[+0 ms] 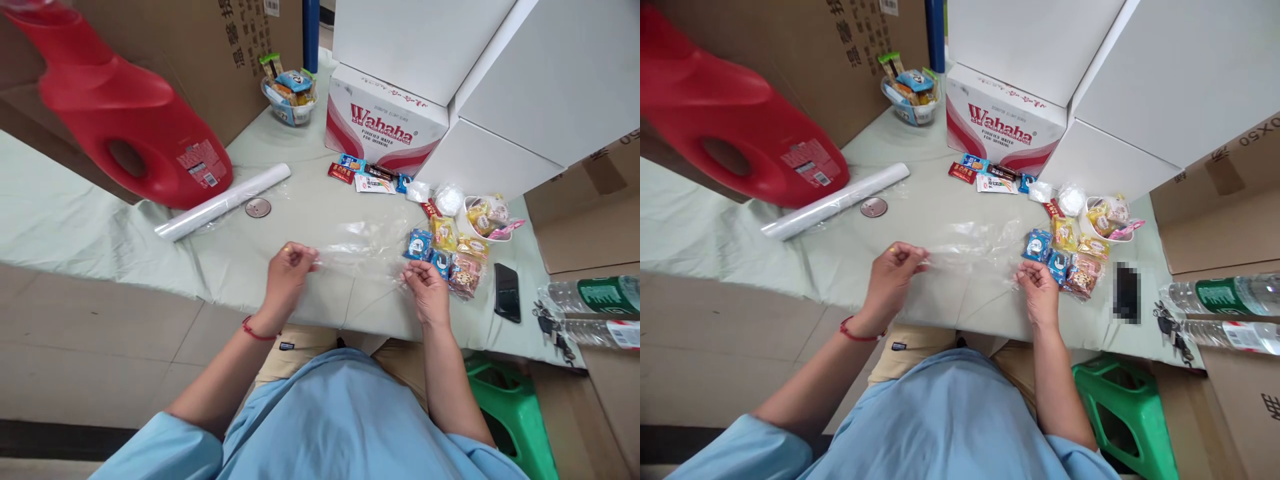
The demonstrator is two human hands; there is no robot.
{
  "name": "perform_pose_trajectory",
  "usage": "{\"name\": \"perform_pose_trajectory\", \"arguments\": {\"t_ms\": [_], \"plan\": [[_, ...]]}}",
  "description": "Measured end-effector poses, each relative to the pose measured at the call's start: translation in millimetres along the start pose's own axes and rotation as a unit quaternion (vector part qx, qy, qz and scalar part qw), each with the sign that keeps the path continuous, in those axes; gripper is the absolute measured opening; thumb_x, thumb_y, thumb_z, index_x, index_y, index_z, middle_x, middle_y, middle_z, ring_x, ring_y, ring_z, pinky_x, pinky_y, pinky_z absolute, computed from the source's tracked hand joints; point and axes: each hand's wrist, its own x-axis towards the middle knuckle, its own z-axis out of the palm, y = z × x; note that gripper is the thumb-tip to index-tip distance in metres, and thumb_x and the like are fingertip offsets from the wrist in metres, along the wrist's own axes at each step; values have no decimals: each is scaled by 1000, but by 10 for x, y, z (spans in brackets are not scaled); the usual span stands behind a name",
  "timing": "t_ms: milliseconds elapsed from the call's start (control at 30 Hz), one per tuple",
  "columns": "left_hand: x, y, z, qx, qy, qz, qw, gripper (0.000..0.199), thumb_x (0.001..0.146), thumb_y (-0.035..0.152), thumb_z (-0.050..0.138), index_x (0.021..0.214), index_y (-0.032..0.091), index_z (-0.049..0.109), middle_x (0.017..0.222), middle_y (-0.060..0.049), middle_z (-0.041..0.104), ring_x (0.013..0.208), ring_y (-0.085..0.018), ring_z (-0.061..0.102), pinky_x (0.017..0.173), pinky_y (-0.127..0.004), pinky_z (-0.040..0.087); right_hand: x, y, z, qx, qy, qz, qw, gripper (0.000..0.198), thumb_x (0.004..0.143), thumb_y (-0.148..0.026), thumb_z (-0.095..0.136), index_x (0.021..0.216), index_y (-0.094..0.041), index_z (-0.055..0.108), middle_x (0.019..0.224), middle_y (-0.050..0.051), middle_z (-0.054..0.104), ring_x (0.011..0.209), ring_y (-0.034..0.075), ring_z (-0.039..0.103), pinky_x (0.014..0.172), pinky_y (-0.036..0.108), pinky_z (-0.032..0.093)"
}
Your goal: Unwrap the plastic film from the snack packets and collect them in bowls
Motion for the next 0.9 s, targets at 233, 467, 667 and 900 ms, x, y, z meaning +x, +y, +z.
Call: {"name": "perform_pose_trajectory", "arguments": {"t_ms": [233,467,667,900], "plan": [[-293,-42,-723,254,-64,-102,960,46,68,60,77,88,21,63,80,-4,71,72,-21,65,62,-31,50,-28,198,-18,-71,-22,14,997,35,73,-45,83,99,-24,70,99,6,75,88,23,68,70,35,61],[-159,294,-575,379,34,52,923,72,84,77,56,125,19,61,131,-16,67,110,-30,69,92,-44,57,-9,248,38,-101,-55,-5,993,32,76,-43,80,99,-23,71,96,5,75,87,21,67,73,34,58],[364,67,248,487,-107,49,866,55,92,62,58,120,15,67,106,-15,76,99,-32,71,88,-41,53,-82,224,-70,-105,-22,24,994,43,74,-50,82,104,-23,69,89,4,71,80,20,63,58,30,56],[560,-114,255,470,-72,77,876,31,95,44,50,85,22,68,79,-7,72,77,-24,65,74,-34,44,-159,247,-358,-201,18,-4,979,38,82,-54,76,106,-24,70,89,5,72,79,23,65,58,32,56]]}}
